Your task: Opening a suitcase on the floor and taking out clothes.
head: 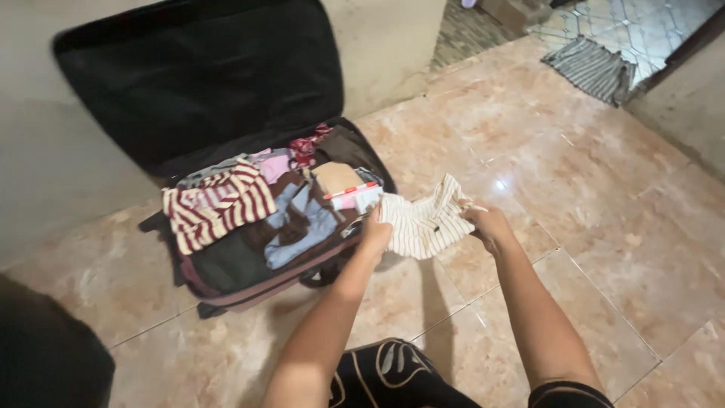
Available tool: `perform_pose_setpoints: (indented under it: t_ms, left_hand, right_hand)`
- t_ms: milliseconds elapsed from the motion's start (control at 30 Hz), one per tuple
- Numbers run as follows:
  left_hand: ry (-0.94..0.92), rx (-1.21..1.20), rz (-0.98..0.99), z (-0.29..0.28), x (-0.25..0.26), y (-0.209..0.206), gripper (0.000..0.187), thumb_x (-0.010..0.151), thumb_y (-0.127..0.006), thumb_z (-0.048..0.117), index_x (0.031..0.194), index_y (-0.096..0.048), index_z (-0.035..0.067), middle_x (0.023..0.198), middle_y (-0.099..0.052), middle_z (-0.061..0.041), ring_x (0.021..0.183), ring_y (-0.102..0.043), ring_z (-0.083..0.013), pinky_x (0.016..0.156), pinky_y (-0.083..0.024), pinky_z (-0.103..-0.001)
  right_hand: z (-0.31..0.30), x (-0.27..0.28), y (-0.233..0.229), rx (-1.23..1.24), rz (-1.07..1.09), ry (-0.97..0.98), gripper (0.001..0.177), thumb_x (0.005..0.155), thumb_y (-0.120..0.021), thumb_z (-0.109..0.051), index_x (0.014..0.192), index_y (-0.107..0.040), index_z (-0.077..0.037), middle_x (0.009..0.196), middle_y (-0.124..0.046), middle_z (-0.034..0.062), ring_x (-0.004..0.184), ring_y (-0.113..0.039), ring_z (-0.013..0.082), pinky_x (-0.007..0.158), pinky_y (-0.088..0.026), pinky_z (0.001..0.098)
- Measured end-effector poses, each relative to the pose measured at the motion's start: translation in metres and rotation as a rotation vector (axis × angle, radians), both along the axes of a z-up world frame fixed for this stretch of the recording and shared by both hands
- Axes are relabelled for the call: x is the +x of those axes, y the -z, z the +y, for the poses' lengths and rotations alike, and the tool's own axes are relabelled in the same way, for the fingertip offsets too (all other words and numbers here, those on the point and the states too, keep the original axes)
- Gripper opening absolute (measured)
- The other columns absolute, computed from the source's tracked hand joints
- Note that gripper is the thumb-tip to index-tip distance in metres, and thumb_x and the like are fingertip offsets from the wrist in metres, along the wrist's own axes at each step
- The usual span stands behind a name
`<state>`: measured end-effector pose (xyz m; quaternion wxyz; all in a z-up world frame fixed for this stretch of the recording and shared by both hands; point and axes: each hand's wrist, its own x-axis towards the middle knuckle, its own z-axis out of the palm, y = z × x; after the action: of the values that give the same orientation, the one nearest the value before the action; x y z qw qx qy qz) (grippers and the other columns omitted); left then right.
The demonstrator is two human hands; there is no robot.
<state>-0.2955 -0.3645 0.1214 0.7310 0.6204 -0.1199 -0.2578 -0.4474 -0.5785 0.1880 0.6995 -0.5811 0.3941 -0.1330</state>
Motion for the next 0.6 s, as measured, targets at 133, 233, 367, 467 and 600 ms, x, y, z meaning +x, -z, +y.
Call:
perform_pose_setpoints:
  t_ms: [133, 233, 367, 467, 600]
  left_hand:
    - [0.007, 0.109, 0.042, -0.032, -0.025, 0.011, 0.070, 0.081, -0.038, -0.011, 0.146, -0.056, 0.007, 0.131, -0.070, -0.011, 0.121, -0.065, -0.0190, 0.102, -0.049, -0.029]
    - [-0.010, 0.064, -0.046, -0.059, -0.031, 0.046, 0.063, 0.085, -0.041, -0.009, 0.144, -0.058, 0.005, 0.132, -0.070, -0.012, 0.121, -0.065, -0.0206, 0.103, -0.049, -0.030]
    - [-0.017, 0.222, -0.056, -0.085, -0.046, 0.071, 0.070, 0.079, -0.044, -0.008, 0.147, -0.052, 0.008, 0.127, -0.069, -0.015, 0.117, -0.065, -0.0243, 0.100, -0.049, -0.033]
    - [-0.015, 0.363, -0.059, -0.101, -0.054, 0.084, 0.065, 0.083, -0.047, -0.003, 0.146, -0.053, 0.010, 0.124, -0.071, -0.015, 0.115, -0.066, -0.0242, 0.099, -0.049, -0.033]
    - [-0.046, 0.278, 0.203, -0.114, -0.062, 0.096, 0.062, 0.080, -0.043, -0.005, 0.139, -0.058, 0.007, 0.122, -0.072, -0.014, 0.113, -0.069, -0.0244, 0.096, -0.053, -0.035]
  right_hand:
    - [-0.039, -0.014, 0.044, 0.002, 0.052, 0.043, 0.042, 0.082, -0.069, 0.001, 0.124, -0.071, -0.003, 0.099, -0.073, 0.0099, 0.080, -0.070, 0.0177, 0.068, -0.059, 0.0318]
    - [-0.065, -0.017, 0.077, 0.013, 0.053, 0.088, 0.041, 0.081, -0.068, 0.004, 0.121, -0.073, -0.001, 0.094, -0.073, 0.0094, 0.073, -0.068, 0.0162, 0.061, -0.056, 0.0291]
    - [-0.102, -0.028, 0.135, -0.036, 0.037, 0.141, 0.040, 0.083, -0.065, 0.003, 0.122, -0.076, -0.002, 0.083, -0.067, 0.0068, 0.063, -0.055, 0.0122, 0.053, -0.041, 0.0256]
    - [-0.118, -0.031, 0.152, -0.089, 0.050, 0.141, 0.038, 0.085, -0.063, 0.003, 0.121, -0.076, 0.000, 0.078, -0.064, 0.0060, 0.061, -0.051, 0.0115, 0.051, -0.037, 0.0260]
    - [-0.136, -0.024, 0.174, -0.083, 0.021, 0.128, 0.037, 0.086, -0.060, 0.004, 0.119, -0.074, 0.001, 0.078, -0.068, 0.0043, 0.063, -0.058, 0.0086, 0.055, -0.044, 0.0233]
